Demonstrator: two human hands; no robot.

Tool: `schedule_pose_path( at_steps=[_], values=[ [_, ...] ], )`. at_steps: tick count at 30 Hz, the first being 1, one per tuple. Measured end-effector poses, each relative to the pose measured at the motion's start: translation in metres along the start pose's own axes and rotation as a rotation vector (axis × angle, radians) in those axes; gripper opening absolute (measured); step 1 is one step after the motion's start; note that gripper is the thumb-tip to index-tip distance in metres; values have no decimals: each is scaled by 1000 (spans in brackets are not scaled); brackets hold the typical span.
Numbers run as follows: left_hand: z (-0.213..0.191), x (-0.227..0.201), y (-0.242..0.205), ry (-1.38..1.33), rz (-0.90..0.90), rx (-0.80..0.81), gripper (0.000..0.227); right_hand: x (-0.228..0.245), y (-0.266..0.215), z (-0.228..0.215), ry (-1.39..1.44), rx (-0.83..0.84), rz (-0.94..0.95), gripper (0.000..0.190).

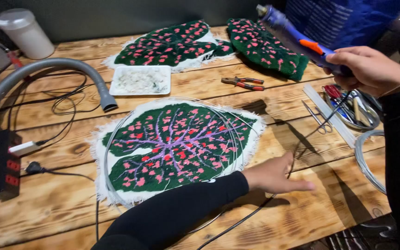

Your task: The person manually shapes and trims wires to reinforce a fabric leaf-shaped craft object.

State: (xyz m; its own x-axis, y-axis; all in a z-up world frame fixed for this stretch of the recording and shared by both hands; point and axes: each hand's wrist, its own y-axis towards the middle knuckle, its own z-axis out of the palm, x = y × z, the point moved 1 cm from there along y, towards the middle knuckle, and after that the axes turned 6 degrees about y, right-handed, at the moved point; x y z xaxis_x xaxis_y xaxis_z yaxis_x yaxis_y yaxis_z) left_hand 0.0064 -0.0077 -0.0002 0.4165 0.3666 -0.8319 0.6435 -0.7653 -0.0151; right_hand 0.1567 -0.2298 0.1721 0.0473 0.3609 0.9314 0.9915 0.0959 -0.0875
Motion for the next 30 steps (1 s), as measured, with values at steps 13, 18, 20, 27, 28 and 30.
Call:
schedule_pose_path(
  at_steps=[13, 18, 20, 27, 28, 30],
  values=[
    [-219, -34, -299, -359, -343, 125, 30, 57, 53, 162, 117, 249, -131, 14],
    [-310, 33, -430, -17, -746, -742, 35, 89, 44, 291, 256, 413, -30, 16],
    [-316, 79, -466, 28, -753, -863, 33, 94, 46, 351, 277, 494, -5, 16],
    [-255, 108, -485, 930, -966, -945, 21, 79, 49, 554, 362, 676, 41, 21],
    [-245, 121, -485, 931, -974, -945, 21, 70, 55, 581, 364, 683, 42, 21],
    [-230, 146, -485, 1007, -921, -962, 22, 56, 69, 634, 394, 664, 21, 25]
  ],
)
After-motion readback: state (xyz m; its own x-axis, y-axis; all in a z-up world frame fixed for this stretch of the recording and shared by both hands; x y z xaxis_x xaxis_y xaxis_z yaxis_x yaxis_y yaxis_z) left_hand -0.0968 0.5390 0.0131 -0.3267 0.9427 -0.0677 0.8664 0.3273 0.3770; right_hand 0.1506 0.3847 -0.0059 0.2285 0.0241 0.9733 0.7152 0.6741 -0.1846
